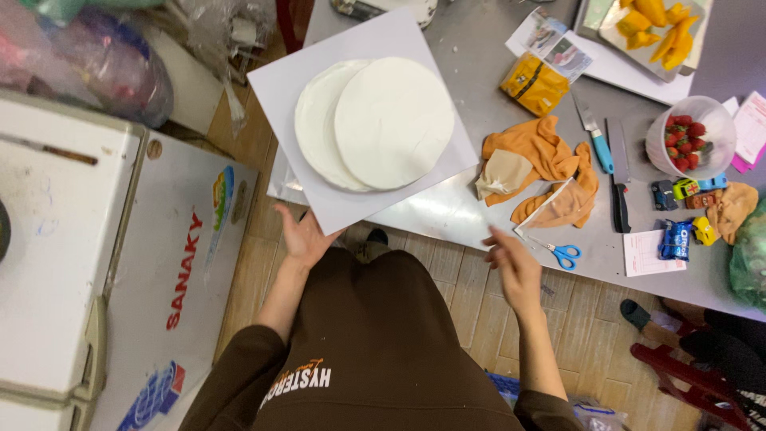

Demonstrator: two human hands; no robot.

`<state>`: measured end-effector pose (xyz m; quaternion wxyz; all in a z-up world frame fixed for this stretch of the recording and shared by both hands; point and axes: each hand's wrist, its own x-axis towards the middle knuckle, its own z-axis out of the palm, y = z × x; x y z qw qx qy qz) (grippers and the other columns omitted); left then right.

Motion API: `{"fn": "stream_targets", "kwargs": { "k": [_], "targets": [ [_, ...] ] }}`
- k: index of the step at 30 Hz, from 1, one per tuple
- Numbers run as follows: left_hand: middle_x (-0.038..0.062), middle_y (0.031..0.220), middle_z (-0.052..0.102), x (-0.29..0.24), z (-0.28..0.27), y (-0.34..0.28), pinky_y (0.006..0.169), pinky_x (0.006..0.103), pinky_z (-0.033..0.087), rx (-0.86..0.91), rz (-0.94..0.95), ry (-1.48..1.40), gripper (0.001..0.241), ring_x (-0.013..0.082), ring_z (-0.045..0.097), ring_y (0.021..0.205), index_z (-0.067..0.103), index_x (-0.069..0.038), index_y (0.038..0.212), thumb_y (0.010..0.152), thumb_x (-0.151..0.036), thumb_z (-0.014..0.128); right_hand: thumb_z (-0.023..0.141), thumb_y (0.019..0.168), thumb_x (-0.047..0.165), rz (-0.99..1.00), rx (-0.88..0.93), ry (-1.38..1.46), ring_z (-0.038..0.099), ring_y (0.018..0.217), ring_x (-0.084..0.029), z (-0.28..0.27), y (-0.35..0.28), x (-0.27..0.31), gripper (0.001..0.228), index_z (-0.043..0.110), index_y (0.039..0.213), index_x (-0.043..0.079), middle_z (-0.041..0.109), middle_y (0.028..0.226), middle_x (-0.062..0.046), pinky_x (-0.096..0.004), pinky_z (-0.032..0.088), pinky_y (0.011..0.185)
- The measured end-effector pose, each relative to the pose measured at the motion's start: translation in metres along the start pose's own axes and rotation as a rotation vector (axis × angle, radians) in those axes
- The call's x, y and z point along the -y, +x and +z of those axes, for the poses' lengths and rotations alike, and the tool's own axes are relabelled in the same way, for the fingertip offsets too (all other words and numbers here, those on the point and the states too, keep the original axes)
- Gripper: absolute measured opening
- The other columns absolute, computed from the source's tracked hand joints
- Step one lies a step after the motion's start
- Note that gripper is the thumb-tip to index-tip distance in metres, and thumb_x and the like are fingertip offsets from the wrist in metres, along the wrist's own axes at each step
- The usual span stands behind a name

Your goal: The person prepares the surface of a two-tiered white frosted cake. They use a small piece of plastic to smooth the sides of the tiers and a small sheet of paper or plastic to flatten the top surface, repeatedly adjusting the sheet by hand.

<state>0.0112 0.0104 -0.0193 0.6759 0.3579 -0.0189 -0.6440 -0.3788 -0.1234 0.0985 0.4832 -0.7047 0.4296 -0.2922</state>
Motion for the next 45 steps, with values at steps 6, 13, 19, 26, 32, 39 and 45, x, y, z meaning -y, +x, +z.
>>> {"fn": "stream_targets", "kwargs": {
  "k": [6,13,19,26,32,39,45],
  "targets": [
    [0.018,0.172,0.010,-0.009,0.006,-0.002,0.125,0.0591,0.012,-0.089,0.062,-0.001,0.135,0.0400,0.014,0.157,0.001,-0.010,0.164,0.065,-0.101,0.016,0.052,0.109,0.024,0.536,-0.343,0.283,0.057,0.060,-0.014,0.004,0.020,-0.115,0.024,0.059,0.110,0.001,0.058,0.075,-0.006,-0.030,0.046,0.052],
    [0.026,0.172,0.002,-0.014,0.018,-0.011,0.127,0.0628,0.012,0.033,0.046,-0.016,0.140,0.0489,0.009,0.158,-0.005,-0.006,0.165,0.066,-0.103,0.019,0.073,0.088,0.017,0.421,-0.197,0.095,0.059,0.071,-0.012,0.106,0.046,-0.139,0.056,0.057,0.140,0.004,0.065,0.083,-0.002,-0.030,0.049,0.062],
    [0.027,0.175,-0.002,-0.007,0.005,-0.012,0.130,0.0624,0.011,0.055,0.081,-0.111,0.143,0.0489,0.006,0.161,-0.007,-0.001,0.164,0.069,-0.103,0.022,0.073,0.081,0.006,0.114,-0.231,-0.399,0.060,0.098,-0.034,0.129,0.095,-0.154,0.059,0.060,0.139,0.000,0.064,0.105,-0.020,-0.041,0.050,0.089],
    [0.023,0.173,-0.003,-0.010,-0.001,-0.012,0.128,0.0595,0.006,0.080,0.132,-0.074,0.142,0.0436,-0.001,0.159,-0.007,-0.007,0.166,0.067,-0.103,0.025,0.069,0.094,0.004,-0.023,-0.796,-0.560,0.060,0.115,-0.034,0.014,0.086,-0.180,0.024,0.068,0.118,0.004,0.065,0.116,-0.016,-0.044,0.047,0.102],
    [0.029,0.171,0.003,-0.009,0.005,-0.012,0.129,0.0570,0.012,0.040,0.046,-0.151,0.135,0.0462,0.009,0.159,-0.007,-0.010,0.165,0.070,-0.101,0.022,0.093,0.080,0.052,0.519,-0.897,-0.486,0.064,0.086,-0.032,-0.091,0.048,-0.203,0.065,0.061,0.104,0.001,0.067,0.094,-0.017,-0.044,0.052,0.080],
    [0.031,0.168,0.015,0.012,0.045,-0.008,0.128,0.0616,0.016,0.196,-0.083,-0.226,0.090,0.0491,0.018,0.156,0.003,-0.004,0.160,0.097,-0.058,0.039,0.083,0.093,0.036,0.810,-0.455,0.207,0.056,0.076,-0.020,-0.096,0.050,-0.209,0.036,0.066,0.107,0.008,0.066,0.089,-0.005,-0.037,0.039,0.065],
    [0.032,0.166,0.021,0.019,0.063,0.000,0.131,0.0544,0.014,0.346,-0.017,-0.020,0.071,0.0439,0.019,0.157,0.027,-0.002,0.158,0.093,-0.020,0.051,0.063,0.104,0.026,0.508,-0.436,0.725,0.067,0.091,-0.015,-0.118,0.039,-0.209,0.015,0.067,0.105,0.012,0.069,0.099,0.000,-0.034,0.054,0.080]
  ]
}}
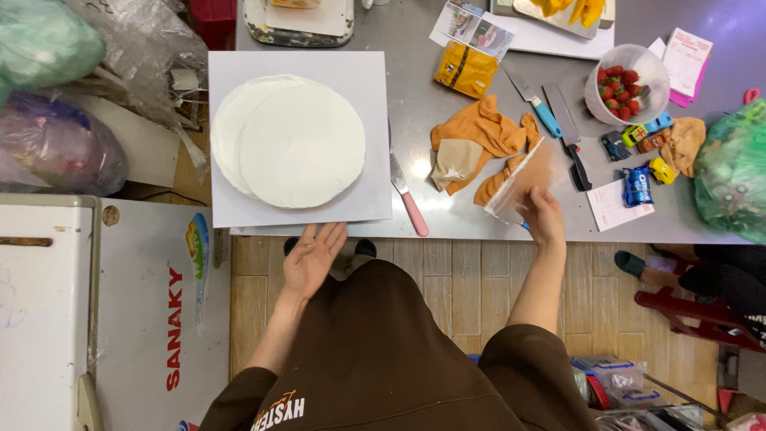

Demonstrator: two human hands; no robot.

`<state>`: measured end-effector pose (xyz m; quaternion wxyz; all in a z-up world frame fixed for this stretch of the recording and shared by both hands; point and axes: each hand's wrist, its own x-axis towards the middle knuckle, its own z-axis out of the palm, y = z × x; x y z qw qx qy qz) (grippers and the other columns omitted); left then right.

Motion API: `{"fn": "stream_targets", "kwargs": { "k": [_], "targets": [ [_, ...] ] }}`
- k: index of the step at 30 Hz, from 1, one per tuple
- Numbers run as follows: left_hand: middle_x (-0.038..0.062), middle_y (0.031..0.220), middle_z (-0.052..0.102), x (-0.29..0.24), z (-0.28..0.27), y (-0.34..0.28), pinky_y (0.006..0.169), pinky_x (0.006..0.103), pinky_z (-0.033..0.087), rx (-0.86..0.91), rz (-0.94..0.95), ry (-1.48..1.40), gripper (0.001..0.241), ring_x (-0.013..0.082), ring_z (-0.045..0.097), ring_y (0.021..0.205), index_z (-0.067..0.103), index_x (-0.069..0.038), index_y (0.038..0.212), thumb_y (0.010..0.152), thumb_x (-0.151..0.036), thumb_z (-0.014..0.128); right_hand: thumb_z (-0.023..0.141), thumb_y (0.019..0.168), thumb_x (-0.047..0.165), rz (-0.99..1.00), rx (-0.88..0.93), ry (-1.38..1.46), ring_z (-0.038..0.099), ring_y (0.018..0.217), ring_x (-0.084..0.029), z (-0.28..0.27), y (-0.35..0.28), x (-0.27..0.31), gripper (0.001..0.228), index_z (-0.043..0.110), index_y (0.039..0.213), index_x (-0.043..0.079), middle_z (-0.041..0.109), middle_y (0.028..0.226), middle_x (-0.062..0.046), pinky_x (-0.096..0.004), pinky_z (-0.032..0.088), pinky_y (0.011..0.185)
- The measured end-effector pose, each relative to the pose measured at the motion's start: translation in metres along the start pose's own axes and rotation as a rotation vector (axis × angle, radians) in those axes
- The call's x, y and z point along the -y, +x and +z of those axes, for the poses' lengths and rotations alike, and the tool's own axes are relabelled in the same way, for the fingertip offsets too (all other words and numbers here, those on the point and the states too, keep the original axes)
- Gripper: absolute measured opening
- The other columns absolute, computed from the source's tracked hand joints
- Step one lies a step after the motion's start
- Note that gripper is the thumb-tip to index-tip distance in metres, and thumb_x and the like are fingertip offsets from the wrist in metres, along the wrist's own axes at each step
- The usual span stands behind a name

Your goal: The person prepares the surface of a two-tiered white frosted cake. They use a small piece of plastic to smooth the sides of the tiers and a small sheet of paper or plastic to flatten the top surface, repeatedly adjusting the sheet by hand.

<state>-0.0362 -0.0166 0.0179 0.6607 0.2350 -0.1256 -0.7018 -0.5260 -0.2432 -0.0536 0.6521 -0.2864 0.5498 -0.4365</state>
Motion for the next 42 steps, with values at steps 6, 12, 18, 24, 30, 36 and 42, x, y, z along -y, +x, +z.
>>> {"fn": "stream_targets", "kwargs": {
  "k": [6,12,18,24,30,36,42],
  "targets": [
    [0.034,0.167,0.027,-0.019,-0.028,0.008,0.133,0.0568,0.018,0.030,-0.016,0.088,0.057,0.0459,0.026,0.158,0.033,0.007,0.148,0.100,-0.018,0.049,0.064,0.104,0.030,0.029,0.188,0.391,0.065,0.100,-0.019,0.058,0.024,-0.014,0.019,0.066,0.109,0.012,0.068,0.103,0.000,-0.039,0.055,0.091],
    [0.032,0.164,0.028,-0.033,-0.006,0.009,0.128,0.0557,0.022,-0.028,0.000,0.156,0.075,0.0422,0.028,0.155,0.018,0.003,0.161,0.098,-0.025,0.047,0.062,0.099,0.024,-0.206,0.095,0.029,0.064,0.091,-0.013,0.110,0.064,-0.023,0.020,0.069,0.110,0.010,0.068,0.102,0.000,-0.030,0.052,0.083],
    [0.019,0.167,0.027,-0.023,0.022,-0.004,0.125,0.0510,0.030,-0.120,-0.073,0.470,0.081,0.0354,0.036,0.152,-0.004,-0.010,0.163,0.101,-0.034,0.042,0.061,0.107,0.030,-0.219,0.134,-0.513,0.068,0.078,-0.014,0.128,0.103,-0.012,0.028,0.065,0.105,0.003,0.068,0.093,-0.004,-0.027,0.055,0.071],
    [0.015,0.162,0.043,-0.013,0.024,-0.042,0.122,0.0463,0.036,-0.032,-0.224,0.763,0.074,0.0317,0.048,0.145,0.013,-0.015,0.165,0.103,-0.044,0.042,0.062,0.106,0.025,-0.123,0.185,-0.376,0.075,0.087,-0.021,0.123,0.080,0.006,0.024,0.059,0.104,0.001,0.070,0.098,-0.008,-0.034,0.061,0.077],
    [0.015,0.162,0.045,-0.014,0.064,-0.033,0.123,0.0445,0.036,0.218,-0.250,0.806,0.070,0.0297,0.046,0.148,0.029,-0.007,0.161,0.104,-0.037,0.057,0.059,0.111,0.012,-0.281,0.332,-0.083,0.067,0.120,-0.017,0.112,0.001,0.035,0.024,0.065,0.131,0.001,0.069,0.130,-0.010,-0.031,0.053,0.106],
    [0.009,0.165,0.043,-0.017,0.148,0.043,0.123,0.0421,0.038,0.360,0.170,1.398,0.062,0.0293,0.046,0.150,0.049,-0.014,0.154,0.097,-0.028,0.068,0.054,0.109,0.017,-0.235,0.441,-0.072,0.076,0.096,-0.032,0.128,-0.086,0.086,0.018,0.054,0.096,0.004,0.073,0.106,-0.017,-0.046,0.064,0.089],
    [0.013,0.148,0.060,0.006,0.191,0.116,0.117,0.0431,0.044,0.604,0.427,1.445,0.030,0.0321,0.053,0.144,0.065,-0.009,0.117,0.095,-0.025,0.077,0.057,0.110,0.017,-0.365,0.491,0.067,0.075,0.092,-0.032,0.135,-0.130,0.091,0.019,0.056,0.100,0.000,0.070,0.106,-0.017,-0.048,0.065,0.083]
  ]
}}
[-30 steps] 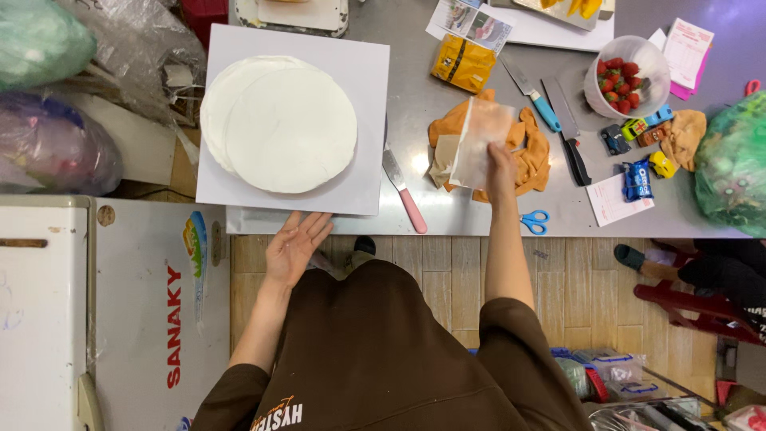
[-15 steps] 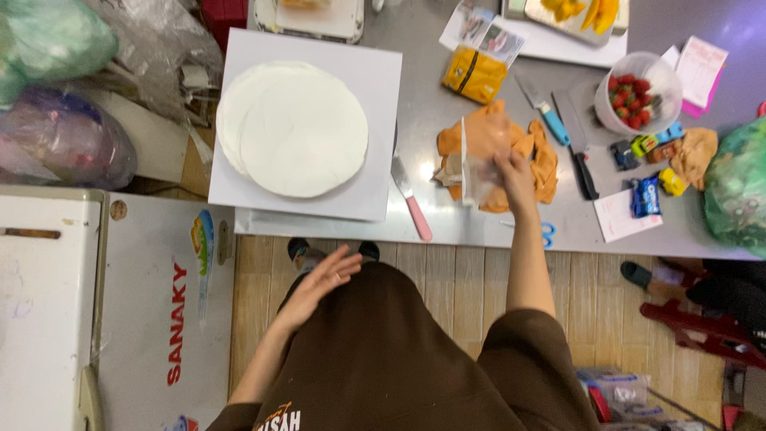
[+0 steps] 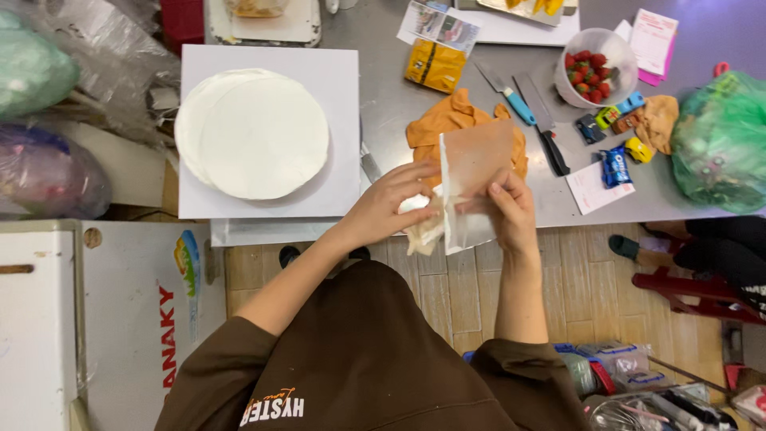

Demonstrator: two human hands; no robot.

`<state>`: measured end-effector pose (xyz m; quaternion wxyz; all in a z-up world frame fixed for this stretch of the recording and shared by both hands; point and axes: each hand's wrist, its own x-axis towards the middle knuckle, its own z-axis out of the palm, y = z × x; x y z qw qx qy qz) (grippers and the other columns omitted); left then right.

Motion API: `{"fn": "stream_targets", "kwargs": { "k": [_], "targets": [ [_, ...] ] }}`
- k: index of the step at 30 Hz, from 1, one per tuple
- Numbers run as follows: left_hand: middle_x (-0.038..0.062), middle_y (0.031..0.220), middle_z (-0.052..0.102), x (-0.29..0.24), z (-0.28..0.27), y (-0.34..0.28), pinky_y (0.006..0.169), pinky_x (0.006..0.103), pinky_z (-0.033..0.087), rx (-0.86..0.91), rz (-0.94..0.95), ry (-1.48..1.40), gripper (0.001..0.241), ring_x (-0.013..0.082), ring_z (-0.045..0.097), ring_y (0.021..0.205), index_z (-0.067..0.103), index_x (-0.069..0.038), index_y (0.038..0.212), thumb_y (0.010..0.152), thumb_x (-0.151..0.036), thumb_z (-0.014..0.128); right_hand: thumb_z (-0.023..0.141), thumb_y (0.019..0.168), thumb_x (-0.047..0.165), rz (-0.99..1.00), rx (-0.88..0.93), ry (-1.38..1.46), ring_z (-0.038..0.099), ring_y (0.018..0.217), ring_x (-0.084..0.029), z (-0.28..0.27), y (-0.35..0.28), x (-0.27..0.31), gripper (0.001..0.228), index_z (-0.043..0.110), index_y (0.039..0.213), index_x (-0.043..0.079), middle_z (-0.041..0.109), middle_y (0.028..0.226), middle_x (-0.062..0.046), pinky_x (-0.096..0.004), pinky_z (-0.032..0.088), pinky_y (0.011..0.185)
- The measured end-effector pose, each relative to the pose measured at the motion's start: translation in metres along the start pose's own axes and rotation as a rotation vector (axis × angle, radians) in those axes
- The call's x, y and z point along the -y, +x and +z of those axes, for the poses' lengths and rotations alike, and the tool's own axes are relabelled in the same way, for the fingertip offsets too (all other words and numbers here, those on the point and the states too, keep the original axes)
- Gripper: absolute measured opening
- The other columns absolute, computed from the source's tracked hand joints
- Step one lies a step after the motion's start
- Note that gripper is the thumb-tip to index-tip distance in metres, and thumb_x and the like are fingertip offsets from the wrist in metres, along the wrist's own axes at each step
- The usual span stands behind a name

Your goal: The person prepares the surface of a two-tiered white frosted cake. They use a small piece of plastic to smooth the sides of the tiers and a small sheet of paper or plastic to flatten the top surface, repeatedly adjusting the sheet by hand.

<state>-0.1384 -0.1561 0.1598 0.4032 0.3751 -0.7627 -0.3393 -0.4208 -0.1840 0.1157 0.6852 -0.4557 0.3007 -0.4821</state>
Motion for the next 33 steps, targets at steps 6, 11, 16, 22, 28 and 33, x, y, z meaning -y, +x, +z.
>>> {"fn": "stream_targets", "kwargs": {
  "k": [6,11,16,22,28,33],
  "targets": [
    [0.007,0.103,0.073,0.022,0.009,0.013,0.081,0.0266,0.056,-0.109,-0.336,-0.513,0.013,0.0107,0.068,0.090,0.065,-0.002,0.101,0.102,-0.015,0.067,0.056,0.101,0.008,-0.157,-0.146,-0.162,0.069,0.073,-0.020,0.014,-0.025,0.023,0.030,0.056,0.130,0.003,0.073,0.114,-0.017,-0.029,0.054,0.056],
    [0.001,0.088,0.064,0.027,0.008,0.020,0.070,0.0215,0.053,-0.150,-0.323,-0.562,0.017,0.0039,0.059,0.079,0.057,-0.001,0.101,0.106,-0.017,0.063,0.054,0.103,0.003,0.050,-0.034,-0.500,0.067,0.070,-0.014,0.035,-0.033,0.037,0.028,0.057,0.131,-0.001,0.076,0.106,-0.017,-0.024,0.052,0.056],
    [0.005,0.089,0.069,0.020,0.002,0.013,0.076,0.0261,0.053,-0.179,-0.219,-0.394,0.018,0.0069,0.062,0.079,0.060,-0.002,0.104,0.109,-0.019,0.061,0.052,0.103,0.002,0.060,-0.081,-0.613,0.065,0.071,-0.012,0.049,-0.028,0.036,0.029,0.057,0.131,-0.002,0.077,0.106,-0.014,-0.024,0.052,0.057],
    [0.013,0.128,0.065,-0.002,-0.032,0.017,0.088,0.0358,0.051,-0.092,0.123,-0.275,0.016,0.0211,0.061,0.109,0.062,-0.006,0.092,0.103,-0.016,0.069,0.055,0.101,0.001,0.032,-0.032,-0.702,0.066,0.070,-0.011,0.055,-0.017,0.046,0.026,0.059,0.126,-0.002,0.078,0.103,-0.012,-0.024,0.052,0.060],
    [-0.002,0.102,0.078,-0.004,-0.048,0.009,0.088,0.0328,0.050,0.150,0.132,-0.024,0.025,0.0170,0.061,0.097,0.082,-0.017,0.107,0.086,-0.032,0.081,0.062,0.094,0.002,0.020,0.149,-0.854,0.066,0.067,-0.011,0.067,-0.008,0.057,0.013,0.065,0.106,-0.001,0.078,0.091,-0.008,-0.025,0.053,0.061],
    [-0.004,0.085,0.074,-0.001,-0.044,0.003,0.083,0.0320,0.048,0.240,0.146,-0.031,0.021,0.0154,0.060,0.088,0.084,-0.018,0.100,0.083,-0.030,0.082,0.069,0.095,0.007,0.145,0.174,-0.921,0.063,0.056,-0.009,0.069,-0.006,0.052,0.010,0.064,0.089,0.000,0.073,0.073,-0.005,-0.024,0.049,0.052]
  ]
}}
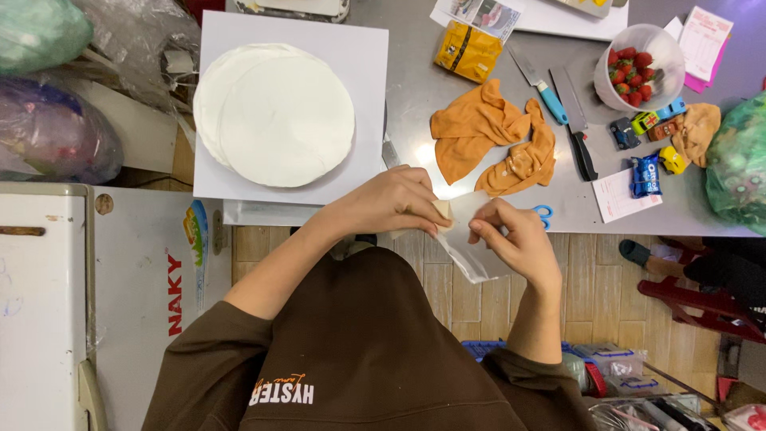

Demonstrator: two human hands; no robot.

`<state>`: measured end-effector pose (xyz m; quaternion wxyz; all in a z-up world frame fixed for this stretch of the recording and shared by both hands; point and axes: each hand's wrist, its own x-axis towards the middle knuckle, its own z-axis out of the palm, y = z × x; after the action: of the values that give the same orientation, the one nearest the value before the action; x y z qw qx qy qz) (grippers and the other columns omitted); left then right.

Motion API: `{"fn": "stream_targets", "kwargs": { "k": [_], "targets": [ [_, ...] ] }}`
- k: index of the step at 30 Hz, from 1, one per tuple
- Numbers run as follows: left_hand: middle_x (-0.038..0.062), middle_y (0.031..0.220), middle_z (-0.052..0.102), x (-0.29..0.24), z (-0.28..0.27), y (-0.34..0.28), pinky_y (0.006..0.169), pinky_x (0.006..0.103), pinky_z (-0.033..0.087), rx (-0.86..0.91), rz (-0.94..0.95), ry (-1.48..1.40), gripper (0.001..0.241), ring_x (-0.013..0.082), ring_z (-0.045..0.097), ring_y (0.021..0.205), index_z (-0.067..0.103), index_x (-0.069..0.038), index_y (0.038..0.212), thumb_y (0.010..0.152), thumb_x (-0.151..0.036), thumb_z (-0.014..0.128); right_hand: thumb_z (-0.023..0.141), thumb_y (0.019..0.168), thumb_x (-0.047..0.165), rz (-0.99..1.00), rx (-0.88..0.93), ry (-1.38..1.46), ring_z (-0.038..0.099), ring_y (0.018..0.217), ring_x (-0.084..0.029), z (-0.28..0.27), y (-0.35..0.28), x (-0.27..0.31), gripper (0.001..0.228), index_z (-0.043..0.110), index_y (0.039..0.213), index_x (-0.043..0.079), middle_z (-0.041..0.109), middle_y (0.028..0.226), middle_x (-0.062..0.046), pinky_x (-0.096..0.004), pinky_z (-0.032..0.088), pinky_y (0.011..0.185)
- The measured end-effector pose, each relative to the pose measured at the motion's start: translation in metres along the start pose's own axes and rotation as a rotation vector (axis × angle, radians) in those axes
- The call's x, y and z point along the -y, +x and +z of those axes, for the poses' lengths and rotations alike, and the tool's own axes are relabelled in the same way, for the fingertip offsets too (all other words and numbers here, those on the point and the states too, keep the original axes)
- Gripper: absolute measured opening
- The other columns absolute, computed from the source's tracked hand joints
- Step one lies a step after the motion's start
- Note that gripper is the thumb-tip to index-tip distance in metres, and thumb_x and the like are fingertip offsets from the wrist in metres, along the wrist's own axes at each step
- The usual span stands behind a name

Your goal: The person prepares the surface of a two-tiered white frosted cake. They use a small piece of plastic to smooth the sides of the tiers and a small sheet of paper or plastic to flatten the top surface, repeatedly adjusting the sheet by hand.

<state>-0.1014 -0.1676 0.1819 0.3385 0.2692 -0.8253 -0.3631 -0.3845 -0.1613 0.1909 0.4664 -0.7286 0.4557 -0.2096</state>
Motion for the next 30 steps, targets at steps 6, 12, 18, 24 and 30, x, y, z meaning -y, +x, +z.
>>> {"fn": "stream_targets", "kwargs": {
  "k": [6,12,18,24,30],
  "targets": [
    [-0.007,0.082,0.078,0.003,0.018,0.003,0.073,0.0283,0.045,-0.313,-0.142,-0.062,0.011,0.0107,0.055,0.076,0.084,-0.018,0.097,0.087,-0.021,0.083,0.064,0.102,0.007,-0.093,-0.219,-0.038,0.056,0.052,-0.008,0.011,-0.001,-0.007,0.010,0.065,0.094,0.001,0.073,0.073,-0.005,-0.024,0.042,0.051],
    [-0.003,0.097,0.079,-0.001,0.042,0.022,0.078,0.0259,0.052,-0.685,-0.218,-0.281,0.017,0.0091,0.059,0.086,0.080,-0.015,0.108,0.092,-0.009,0.077,0.060,0.113,0.019,-0.270,-0.568,0.360,0.058,0.061,-0.009,0.059,0.003,-0.019,0.022,0.057,0.103,0.000,0.061,0.073,-0.003,-0.024,0.045,0.057],
    [-0.003,0.084,0.073,-0.005,0.067,0.024,0.066,0.0266,0.049,-0.611,-0.324,-0.287,0.017,0.0091,0.056,0.073,0.082,-0.016,0.104,0.087,-0.011,0.083,0.059,0.113,0.026,-0.224,-0.906,0.443,0.043,0.058,-0.007,0.088,0.000,-0.028,0.026,0.053,0.104,0.002,0.052,0.079,-0.002,-0.024,0.032,0.053],
    [-0.002,0.081,0.074,-0.001,0.082,0.023,0.062,0.0273,0.046,-0.531,-0.273,-0.160,0.017,0.0108,0.055,0.069,0.081,-0.015,0.097,0.081,-0.016,0.087,0.058,0.114,0.026,-0.209,-0.968,0.402,0.041,0.058,-0.006,0.076,0.002,-0.031,0.027,0.054,0.104,0.002,0.049,0.076,0.000,-0.023,0.030,0.054],
    [-0.002,0.084,0.077,0.003,0.095,0.016,0.065,0.0276,0.047,-0.467,-0.305,-0.250,0.015,0.0110,0.055,0.073,0.082,-0.013,0.097,0.082,-0.015,0.085,0.057,0.115,0.024,-0.183,-1.021,0.382,0.039,0.057,-0.007,0.059,0.013,-0.038,0.025,0.053,0.104,0.002,0.047,0.075,0.000,-0.024,0.027,0.054]
  ]
}}
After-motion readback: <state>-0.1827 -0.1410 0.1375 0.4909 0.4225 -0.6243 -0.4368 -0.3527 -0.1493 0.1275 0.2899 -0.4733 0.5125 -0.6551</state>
